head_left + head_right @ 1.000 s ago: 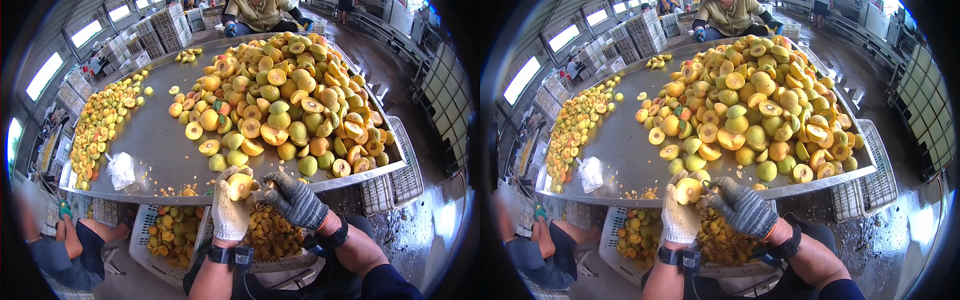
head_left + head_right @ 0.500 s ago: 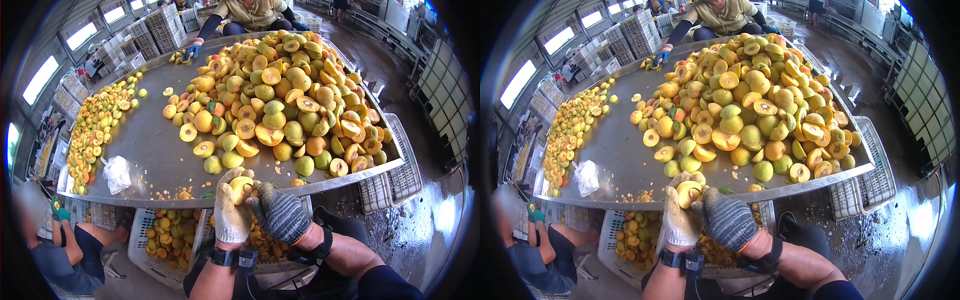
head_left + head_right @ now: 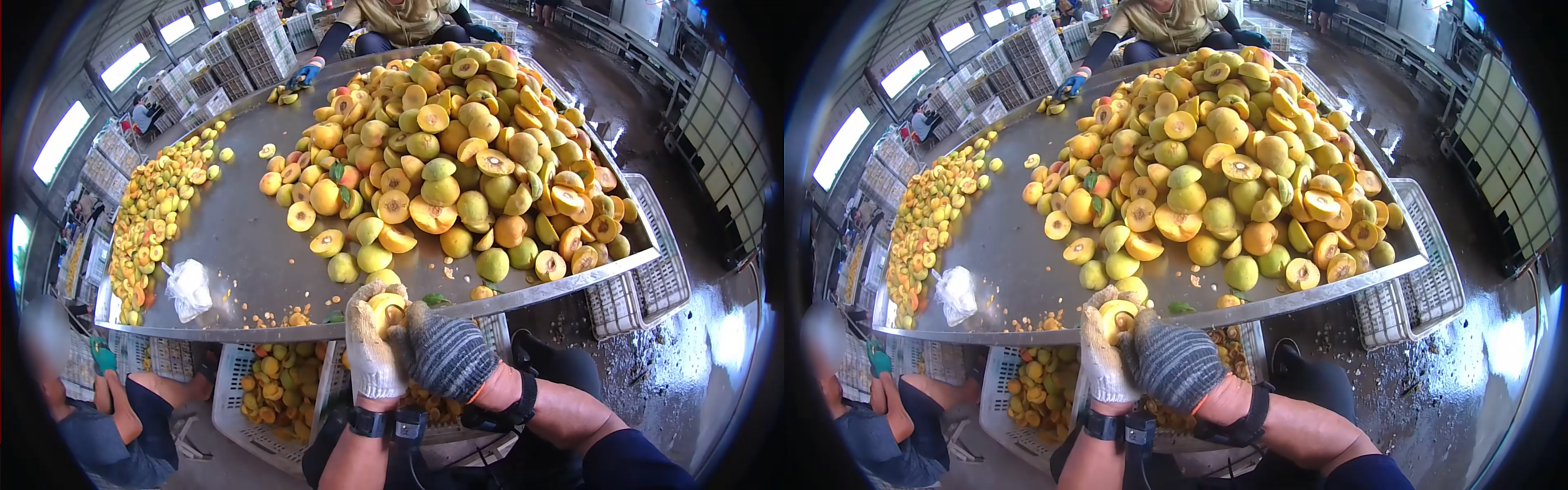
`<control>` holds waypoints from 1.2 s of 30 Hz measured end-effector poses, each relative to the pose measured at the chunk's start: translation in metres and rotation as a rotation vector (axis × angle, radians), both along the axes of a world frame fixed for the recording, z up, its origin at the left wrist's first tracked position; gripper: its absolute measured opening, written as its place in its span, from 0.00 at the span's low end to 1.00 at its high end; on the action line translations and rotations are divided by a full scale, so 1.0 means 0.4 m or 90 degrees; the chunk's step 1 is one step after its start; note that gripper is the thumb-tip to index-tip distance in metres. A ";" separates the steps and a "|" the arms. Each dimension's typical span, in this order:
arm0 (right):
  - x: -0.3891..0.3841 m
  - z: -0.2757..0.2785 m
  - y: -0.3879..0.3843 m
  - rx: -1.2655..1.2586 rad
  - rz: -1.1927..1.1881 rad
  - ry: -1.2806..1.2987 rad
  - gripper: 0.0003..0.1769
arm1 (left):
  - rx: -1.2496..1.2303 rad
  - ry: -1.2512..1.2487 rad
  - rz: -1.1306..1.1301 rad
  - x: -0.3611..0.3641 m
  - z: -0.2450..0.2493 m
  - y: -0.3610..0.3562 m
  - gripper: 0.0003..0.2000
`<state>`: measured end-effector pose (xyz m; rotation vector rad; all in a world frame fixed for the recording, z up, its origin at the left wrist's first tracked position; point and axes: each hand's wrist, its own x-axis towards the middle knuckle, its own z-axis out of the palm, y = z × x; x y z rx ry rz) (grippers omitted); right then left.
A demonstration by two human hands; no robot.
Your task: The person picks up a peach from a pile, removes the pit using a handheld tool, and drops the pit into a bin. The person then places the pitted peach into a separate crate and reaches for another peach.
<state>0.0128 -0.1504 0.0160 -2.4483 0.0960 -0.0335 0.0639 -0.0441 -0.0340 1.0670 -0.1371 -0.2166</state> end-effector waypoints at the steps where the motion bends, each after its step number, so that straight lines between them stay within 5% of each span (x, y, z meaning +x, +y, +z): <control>1: -0.001 0.001 0.002 0.006 -0.012 0.004 0.23 | -0.002 0.006 0.005 0.000 0.001 -0.001 0.21; 6: -0.009 -0.006 0.011 0.088 -0.074 -0.058 0.20 | 0.038 -0.061 0.051 -0.017 0.033 -0.020 0.23; 8: -0.022 -0.032 0.014 0.098 -0.085 -0.244 0.19 | -0.103 0.048 0.003 -0.012 0.053 -0.019 0.24; 10: -0.022 -0.012 -0.012 0.282 -0.096 -0.204 0.18 | -0.189 0.139 -0.005 0.002 0.057 -0.020 0.27; 12: 0.002 -0.018 -0.054 0.377 -0.140 -0.231 0.20 | -0.096 0.161 -0.093 0.019 0.066 0.015 0.29; 18: 0.035 -0.050 -0.121 0.286 -0.032 -0.095 0.30 | 0.174 0.159 -0.234 0.029 0.080 0.049 0.29; 20: 0.035 -0.023 -0.119 0.283 -0.018 0.012 0.27 | 0.155 0.094 -0.226 0.040 0.046 0.048 0.29; 23: 0.018 0.030 -0.101 0.585 -0.089 0.111 0.24 | 0.204 -0.077 -0.192 0.056 0.041 0.057 0.44; 26: -0.003 -0.005 -0.082 0.819 -0.148 0.122 0.19 | 0.322 -0.320 -0.129 0.051 0.080 0.052 0.38; 27: -0.007 -0.007 -0.070 0.875 -0.166 0.127 0.18 | 0.214 -0.275 -0.173 0.045 0.062 0.044 0.36; 28: -0.004 -0.006 -0.051 0.893 -0.201 0.115 0.17 | 0.269 -0.307 -0.144 0.037 0.067 0.040 0.34; 32: 0.003 0.039 -0.081 0.648 -0.185 0.178 0.16 | 0.327 -0.390 -0.095 0.051 0.063 0.058 0.31; 35: 0.024 -0.018 -0.084 0.394 -0.141 -0.283 0.19 | 0.444 -0.521 -0.078 0.065 0.076 0.075 0.27; 36: 0.022 -0.017 -0.100 0.371 -0.066 -0.322 0.23 | 0.320 -0.280 -0.159 0.052 0.065 0.077 0.24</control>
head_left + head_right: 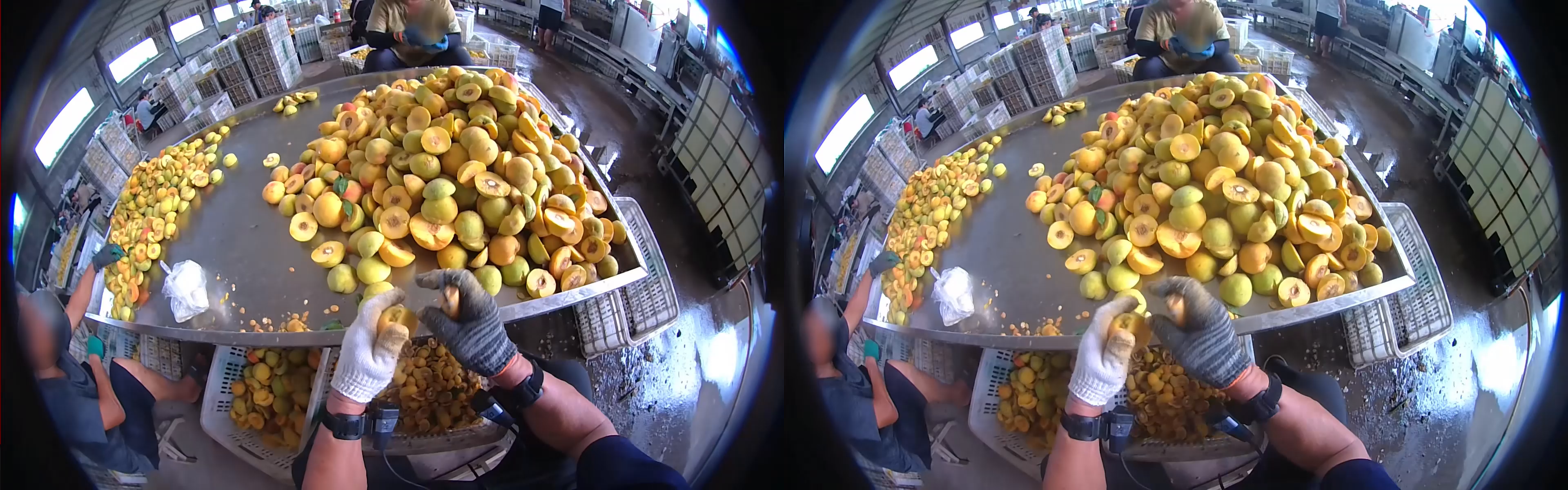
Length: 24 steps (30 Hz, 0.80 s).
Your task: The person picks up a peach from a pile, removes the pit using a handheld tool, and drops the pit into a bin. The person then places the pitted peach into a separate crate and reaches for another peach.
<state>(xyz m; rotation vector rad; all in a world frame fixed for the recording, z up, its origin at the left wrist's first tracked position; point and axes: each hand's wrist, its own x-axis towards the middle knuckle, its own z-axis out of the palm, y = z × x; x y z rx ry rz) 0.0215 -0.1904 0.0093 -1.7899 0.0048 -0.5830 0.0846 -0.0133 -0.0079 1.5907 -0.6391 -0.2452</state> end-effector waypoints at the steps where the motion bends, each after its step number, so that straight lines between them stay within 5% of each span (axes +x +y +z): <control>1: 0.003 -0.007 -0.012 -0.099 0.073 0.003 0.22 | 0.034 -0.044 -0.012 0.001 0.001 -0.005 0.21; 3: 0.000 0.035 -0.009 -0.307 0.157 0.050 0.21 | 0.098 -0.135 -0.031 0.002 0.007 -0.014 0.18; 7: 0.003 0.032 0.001 -0.351 0.074 0.083 0.20 | 0.123 -0.182 -0.014 0.003 -0.033 -0.009 0.19; 10: -0.007 0.023 0.010 -0.380 0.073 0.090 0.21 | 0.139 -0.113 -0.039 0.000 -0.048 0.001 0.20; 15: -0.009 0.020 0.014 -0.228 0.059 0.034 0.17 | -0.136 0.233 -0.011 -0.013 -0.134 -0.012 0.20; 17: -0.006 0.014 0.013 -0.235 0.041 0.029 0.17 | -0.103 0.172 0.011 -0.011 -0.136 -0.015 0.19; 19: -0.007 0.019 0.021 -0.282 0.025 0.049 0.17 | 0.067 -0.080 0.025 0.001 -0.124 -0.013 0.20; 24: -0.001 -0.023 0.031 -0.245 0.105 0.032 0.16 | 0.143 0.010 0.053 0.002 -0.109 -0.001 0.21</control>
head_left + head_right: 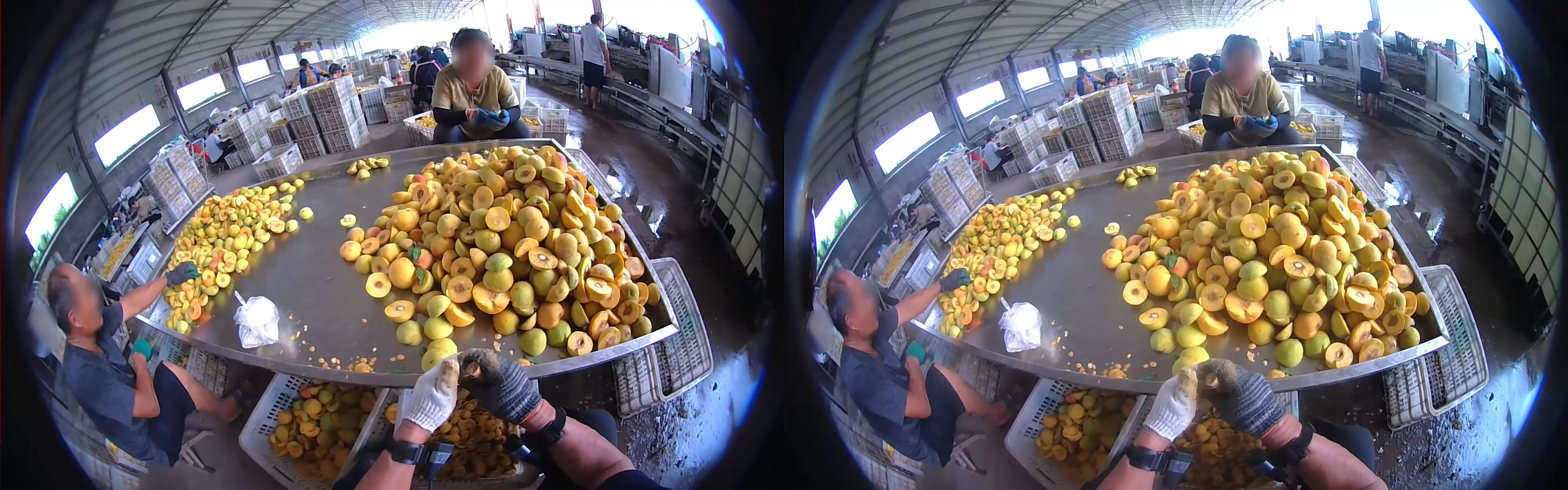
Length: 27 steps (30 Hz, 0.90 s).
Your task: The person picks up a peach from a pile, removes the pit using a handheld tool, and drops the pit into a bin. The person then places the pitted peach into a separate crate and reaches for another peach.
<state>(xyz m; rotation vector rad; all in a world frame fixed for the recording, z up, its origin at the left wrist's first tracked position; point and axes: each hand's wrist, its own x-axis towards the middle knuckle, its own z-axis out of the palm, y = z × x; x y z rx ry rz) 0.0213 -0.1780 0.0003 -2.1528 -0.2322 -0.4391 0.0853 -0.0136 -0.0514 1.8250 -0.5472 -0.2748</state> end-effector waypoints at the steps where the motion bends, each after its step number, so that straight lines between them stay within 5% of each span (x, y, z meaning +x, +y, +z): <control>1: -0.006 0.019 0.006 -0.001 -0.022 0.019 0.15 | -0.075 0.014 0.017 -0.013 0.017 -0.003 0.21; 3: -0.024 0.077 0.014 -0.004 -0.069 0.056 0.14 | -0.226 0.041 0.046 -0.039 0.042 -0.027 0.20; 5: -0.017 0.065 0.009 0.005 -0.063 0.068 0.12 | -0.530 0.408 0.068 -0.031 -0.010 -0.033 0.18; 7: -0.012 0.054 0.010 -0.006 -0.052 0.063 0.11 | -0.439 0.436 0.076 -0.028 -0.032 -0.026 0.17; 9: -0.009 0.046 0.017 -0.037 -0.035 0.042 0.11 | 0.028 0.109 0.069 -0.039 0.031 -0.010 0.17; 15: -0.010 0.041 0.026 -0.101 -0.034 0.039 0.11 | 0.076 0.042 0.136 -0.061 0.099 -0.038 0.17; 20: -0.012 0.018 0.023 -0.026 -0.077 0.086 0.15 | 0.004 -0.092 0.189 -0.059 0.045 -0.056 0.26; 22: -0.023 -0.005 0.008 0.032 -0.061 0.090 0.21 | -0.092 0.045 0.239 -0.042 0.032 -0.056 0.30; 23: -0.028 0.000 0.007 0.022 -0.019 0.109 0.22 | -0.245 0.234 0.215 -0.027 0.066 -0.038 0.17; 25: -0.048 0.029 -0.020 0.003 0.062 0.171 0.23 | -0.307 0.355 0.208 -0.003 0.123 -0.020 0.27; 27: -0.059 0.017 -0.039 0.020 0.173 0.177 0.23 | -0.482 0.403 0.095 0.019 0.113 0.015 0.25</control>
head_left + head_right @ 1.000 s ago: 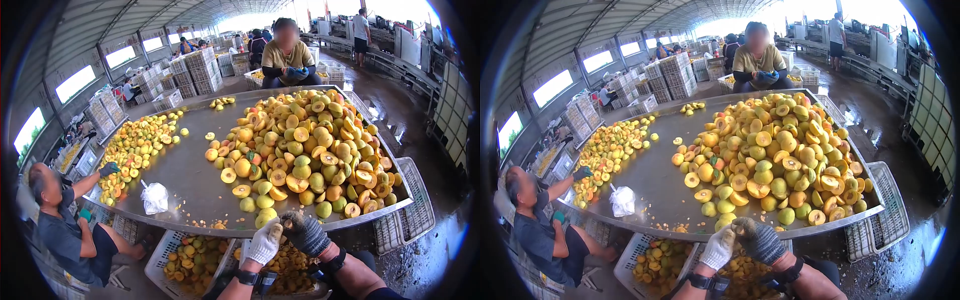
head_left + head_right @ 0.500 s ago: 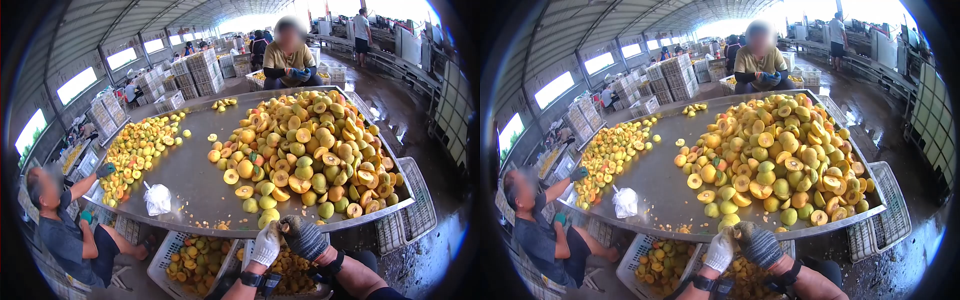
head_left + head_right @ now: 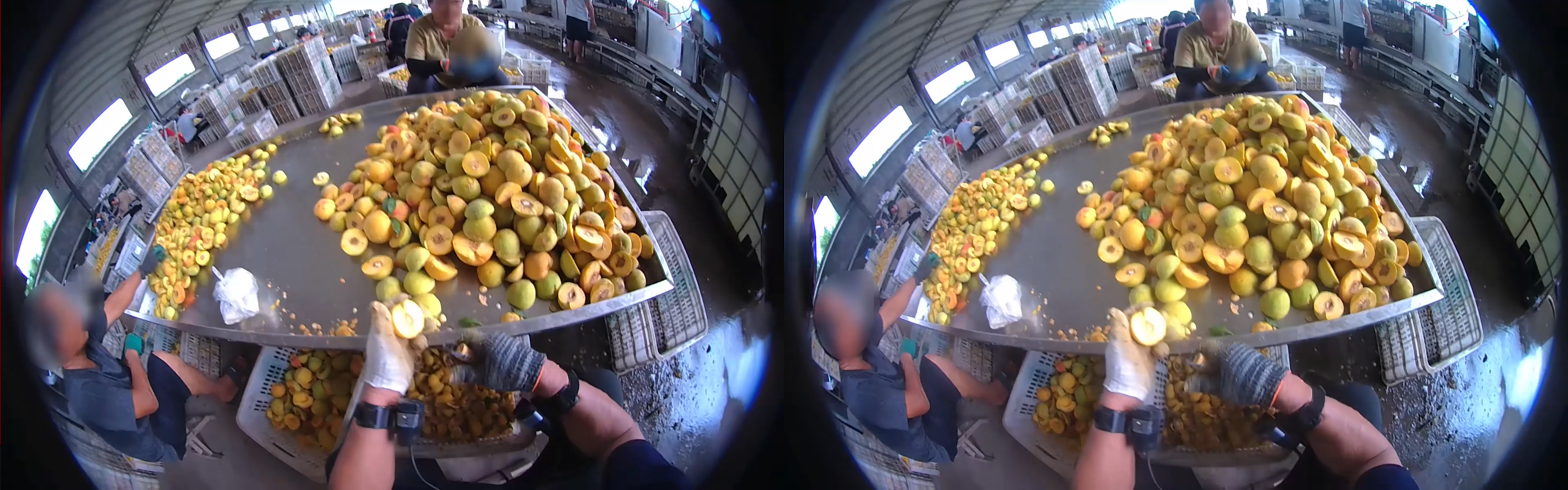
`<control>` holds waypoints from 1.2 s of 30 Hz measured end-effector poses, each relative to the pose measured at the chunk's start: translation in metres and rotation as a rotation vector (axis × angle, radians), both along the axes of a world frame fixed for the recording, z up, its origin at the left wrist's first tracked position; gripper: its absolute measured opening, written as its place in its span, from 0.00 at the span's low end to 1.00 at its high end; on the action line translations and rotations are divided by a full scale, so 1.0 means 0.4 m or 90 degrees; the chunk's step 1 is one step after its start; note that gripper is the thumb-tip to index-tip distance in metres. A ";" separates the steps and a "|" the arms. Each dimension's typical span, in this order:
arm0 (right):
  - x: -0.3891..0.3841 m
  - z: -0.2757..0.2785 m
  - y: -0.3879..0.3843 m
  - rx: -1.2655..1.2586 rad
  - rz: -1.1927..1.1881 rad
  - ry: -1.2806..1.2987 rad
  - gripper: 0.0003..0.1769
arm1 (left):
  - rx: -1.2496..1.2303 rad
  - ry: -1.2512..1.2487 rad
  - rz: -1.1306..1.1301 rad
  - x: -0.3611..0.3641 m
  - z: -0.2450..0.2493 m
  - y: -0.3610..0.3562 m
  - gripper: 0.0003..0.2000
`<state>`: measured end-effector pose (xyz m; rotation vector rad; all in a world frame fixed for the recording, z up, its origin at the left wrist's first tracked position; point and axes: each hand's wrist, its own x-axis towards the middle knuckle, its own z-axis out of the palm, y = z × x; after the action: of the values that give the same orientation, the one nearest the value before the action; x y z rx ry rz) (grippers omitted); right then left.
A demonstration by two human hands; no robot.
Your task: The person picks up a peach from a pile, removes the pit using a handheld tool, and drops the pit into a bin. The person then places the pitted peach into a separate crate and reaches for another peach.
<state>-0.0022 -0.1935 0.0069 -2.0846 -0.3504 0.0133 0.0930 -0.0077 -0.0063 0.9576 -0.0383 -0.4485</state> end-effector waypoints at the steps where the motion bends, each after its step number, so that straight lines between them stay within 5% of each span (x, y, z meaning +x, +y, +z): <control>1: -0.013 -0.003 -0.002 -0.011 -0.055 0.036 0.23 | -0.072 0.016 -0.026 0.007 -0.006 0.007 0.25; 5: -0.017 0.022 -0.039 0.119 -0.100 0.115 0.22 | -0.021 -0.068 -0.085 -0.003 0.003 0.014 0.29; 9: -0.018 0.021 -0.019 0.090 -0.100 -0.047 0.22 | -0.026 -0.041 -0.099 -0.020 -0.003 -0.009 0.30; 16: -0.004 0.036 0.021 -0.049 -0.167 -0.015 0.19 | -0.022 -0.143 -0.058 -0.022 -0.036 -0.050 0.26; 20: 0.007 -0.006 0.051 -0.106 -0.193 -0.137 0.19 | -0.028 -0.106 -0.056 -0.028 -0.020 -0.053 0.23; 36: 0.022 0.006 0.118 -0.138 -0.258 -0.015 0.19 | 0.038 -0.233 0.049 -0.046 -0.049 -0.065 0.24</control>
<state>0.0064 -0.1465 0.0092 -2.3374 0.0681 -0.2230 0.0745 -0.0339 -0.0260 1.0871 -0.3193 -0.1998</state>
